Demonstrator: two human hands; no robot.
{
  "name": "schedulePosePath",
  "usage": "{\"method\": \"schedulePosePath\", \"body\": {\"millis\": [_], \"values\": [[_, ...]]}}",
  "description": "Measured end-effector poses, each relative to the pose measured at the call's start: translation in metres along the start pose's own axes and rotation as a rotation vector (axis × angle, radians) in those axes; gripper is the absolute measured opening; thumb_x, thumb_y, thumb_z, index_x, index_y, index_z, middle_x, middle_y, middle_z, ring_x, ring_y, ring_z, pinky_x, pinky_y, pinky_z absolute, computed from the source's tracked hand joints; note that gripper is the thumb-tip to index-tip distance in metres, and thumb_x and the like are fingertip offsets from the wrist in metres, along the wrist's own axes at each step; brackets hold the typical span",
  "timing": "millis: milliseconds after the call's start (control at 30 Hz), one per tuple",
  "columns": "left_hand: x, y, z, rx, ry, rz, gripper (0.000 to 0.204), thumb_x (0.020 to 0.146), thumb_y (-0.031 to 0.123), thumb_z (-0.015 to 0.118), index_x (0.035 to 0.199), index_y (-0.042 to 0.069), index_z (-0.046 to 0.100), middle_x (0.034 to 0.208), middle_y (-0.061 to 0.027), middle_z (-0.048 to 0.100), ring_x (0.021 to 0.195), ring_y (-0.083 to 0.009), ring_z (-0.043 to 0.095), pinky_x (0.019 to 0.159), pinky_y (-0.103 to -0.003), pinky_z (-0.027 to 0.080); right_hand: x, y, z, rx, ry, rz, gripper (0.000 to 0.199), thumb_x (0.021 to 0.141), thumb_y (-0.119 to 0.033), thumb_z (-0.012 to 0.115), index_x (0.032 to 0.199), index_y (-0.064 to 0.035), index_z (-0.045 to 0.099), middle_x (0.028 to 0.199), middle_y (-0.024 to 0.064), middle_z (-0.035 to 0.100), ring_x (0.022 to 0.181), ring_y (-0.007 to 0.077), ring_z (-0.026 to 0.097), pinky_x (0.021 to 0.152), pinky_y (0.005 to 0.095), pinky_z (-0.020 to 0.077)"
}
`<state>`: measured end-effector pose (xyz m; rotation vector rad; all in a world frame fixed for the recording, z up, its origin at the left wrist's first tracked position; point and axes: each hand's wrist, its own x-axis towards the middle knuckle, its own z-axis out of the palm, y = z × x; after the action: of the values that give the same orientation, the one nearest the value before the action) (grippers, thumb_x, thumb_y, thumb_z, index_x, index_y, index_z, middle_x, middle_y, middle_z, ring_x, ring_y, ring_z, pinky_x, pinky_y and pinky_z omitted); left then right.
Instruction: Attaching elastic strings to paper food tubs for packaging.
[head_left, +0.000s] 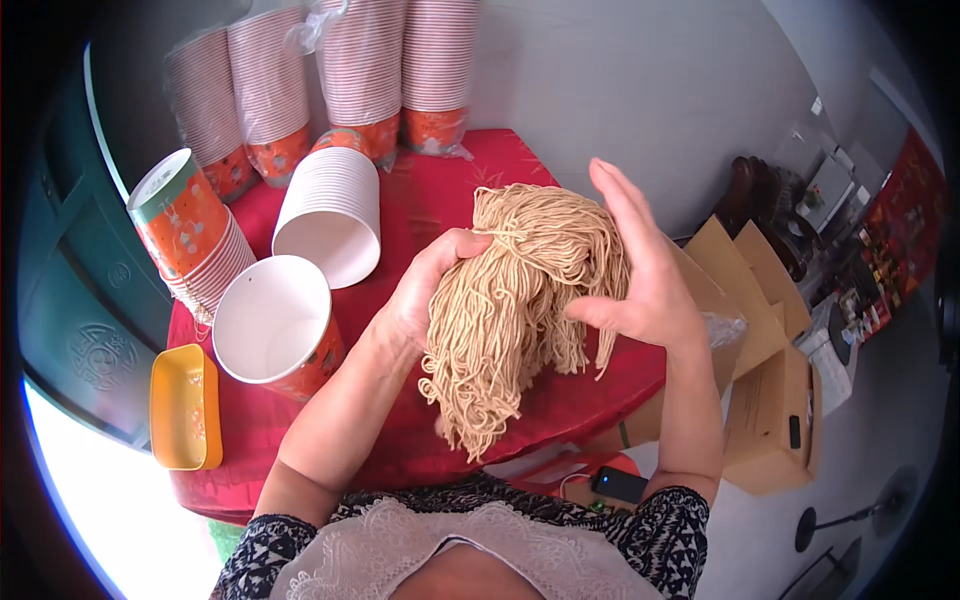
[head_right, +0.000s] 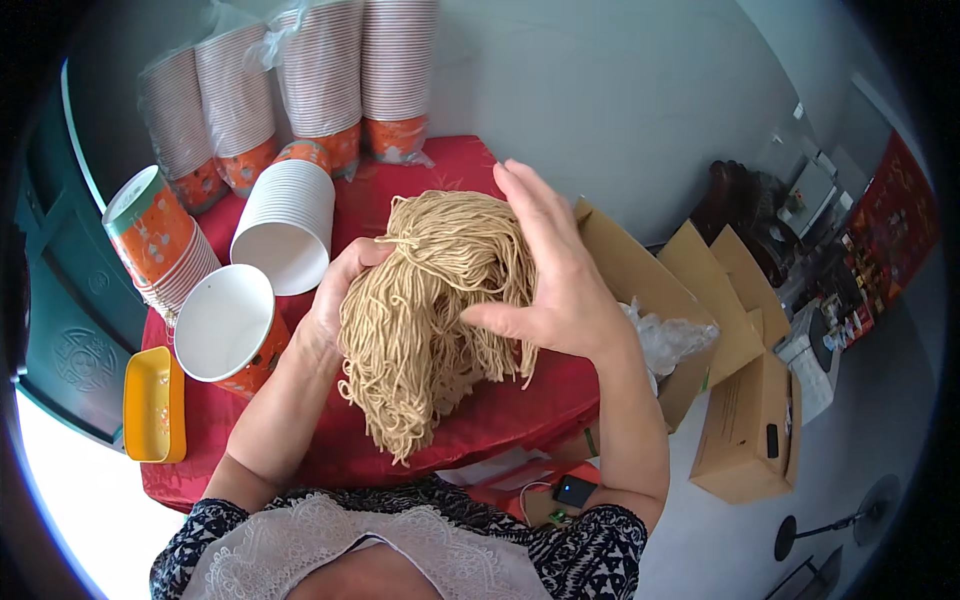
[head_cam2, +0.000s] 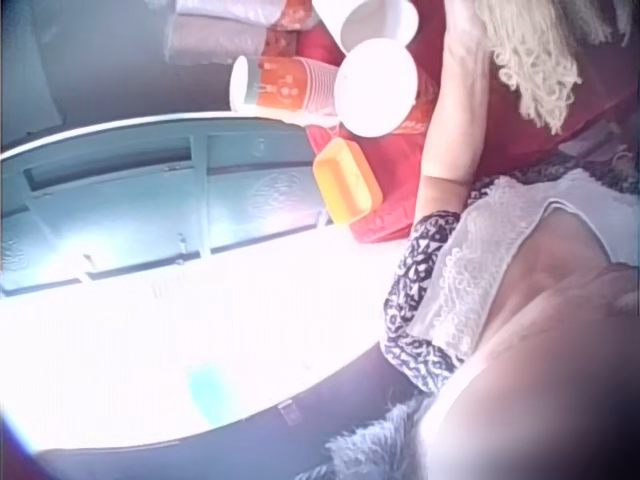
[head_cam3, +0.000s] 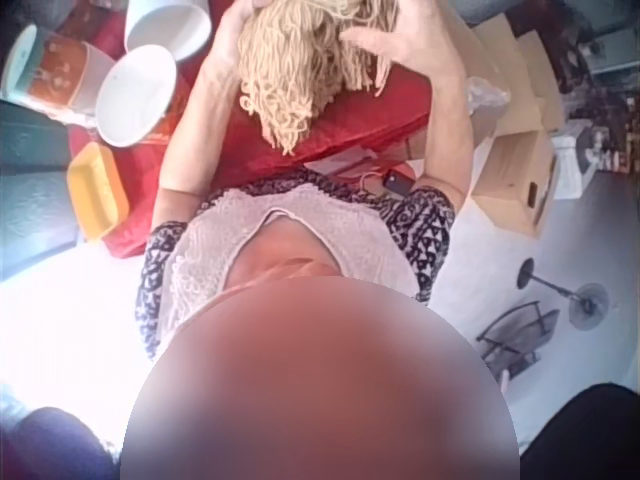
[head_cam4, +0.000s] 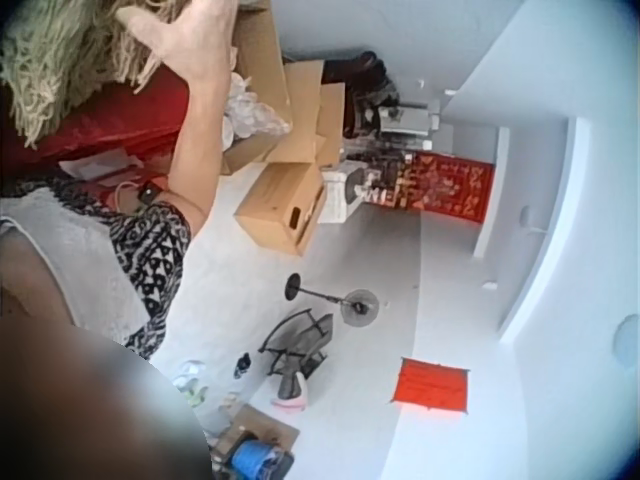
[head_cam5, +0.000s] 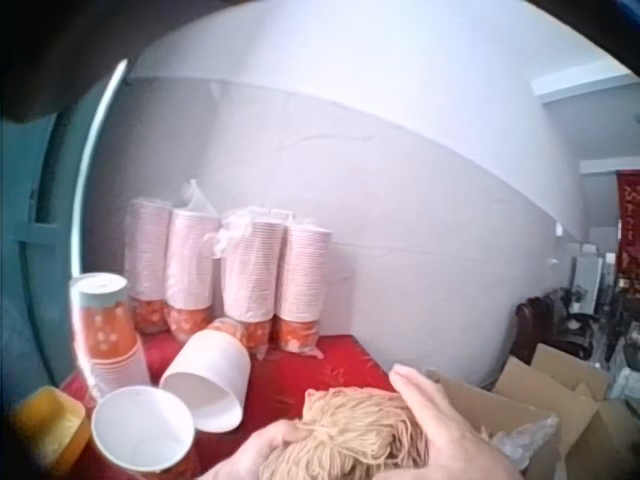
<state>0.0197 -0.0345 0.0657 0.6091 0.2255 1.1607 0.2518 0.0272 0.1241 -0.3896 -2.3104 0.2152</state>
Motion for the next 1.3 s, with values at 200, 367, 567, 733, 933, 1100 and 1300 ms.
{"method": "schedulePosePath", "body": {"millis": [200,367,567,733,933,1100,1300], "values": [[-0.010,-0.002,0.003,-0.235,-0.068,-0.066,0.040,0.089,0.023,0.051,0.117,-0.004,0.060,0.103,-0.0175,0.071,0.085,-0.0276,0.071,0.078,-0.040,0.060,-0.001,0.011,0.020,0.265,-0.104,0.173,0.143,0.051,-0.038,0.093,0.156,-0.0044,0.003,0.157,0.0240,0.024,0.143,0.0340,0.031,0.117,0.0437,0.0260],[-0.009,-0.018,-0.017,-0.034,-0.167,0.295,0.031,0.094,0.016,0.046,0.109,-0.004,0.064,0.093,-0.0146,0.072,0.075,-0.0240,0.070,0.071,-0.036,0.060,-0.004,0.009,0.032,0.958,-0.162,0.305,0.126,0.058,-0.018,0.085,0.157,-0.0047,0.007,0.155,0.0168,0.030,0.140,0.0227,0.035,0.117,0.0375,0.0256],[-0.004,-0.026,-0.068,0.399,-0.085,0.493,0.034,0.088,0.015,0.072,0.116,-0.001,0.060,0.116,-0.0101,0.064,0.100,-0.0157,0.063,0.090,-0.033,0.053,0.002,-0.004,0.030,0.812,-0.160,0.320,0.086,0.062,0.006,0.064,0.144,0.0008,0.041,0.138,0.0100,0.052,0.127,0.0164,0.049,0.111,0.0311,0.0344],[-0.001,-0.022,-0.040,0.102,0.038,0.099,0.033,0.097,0.022,0.058,0.119,-0.001,0.062,0.108,-0.0101,0.069,0.093,-0.0164,0.067,0.084,-0.031,0.056,0.011,-0.010,0.006,0.305,-0.146,0.141,0.076,0.060,0.010,0.063,0.134,-0.0034,0.051,0.123,0.0104,0.063,0.113,0.0192,0.061,0.102,0.0316,0.0449],[-0.017,-0.026,-0.043,-0.313,-0.184,-0.116,0.040,0.097,0.031,0.053,0.122,0.000,0.061,0.110,-0.0152,0.070,0.096,-0.0253,0.070,0.082,-0.036,0.059,0.033,-0.016,-0.012,0.157,-0.502,0.410,0.069,0.061,-0.003,0.065,0.130,-0.0036,0.055,0.113,0.0139,0.068,0.106,0.0249,0.065,0.094,0.0324,0.0498],[-0.046,-0.047,-0.046,-0.454,-0.120,-0.139,0.060,0.091,0.046,0.053,0.130,0.000,0.057,0.119,-0.0186,0.067,0.103,-0.0317,0.067,0.095,-0.046,0.053,0.028,0.015,0.001,0.303,-0.608,0.468,0.062,0.065,-0.005,0.064,0.126,0.0012,0.057,0.114,0.0122,0.068,0.106,0.0198,0.063,0.096,0.0330,0.0479],[-0.049,-0.057,-0.083,-0.468,-0.135,-0.107,0.063,0.091,0.051,0.054,0.134,0.005,0.055,0.126,-0.0193,0.063,0.107,-0.0348,0.065,0.095,-0.047,0.053,0.012,0.043,0.024,0.570,-0.717,0.482,0.062,0.069,-0.008,0.069,0.128,0.0004,0.054,0.118,0.0093,0.064,0.110,0.0180,0.060,0.098,0.0317,0.0461]]}}
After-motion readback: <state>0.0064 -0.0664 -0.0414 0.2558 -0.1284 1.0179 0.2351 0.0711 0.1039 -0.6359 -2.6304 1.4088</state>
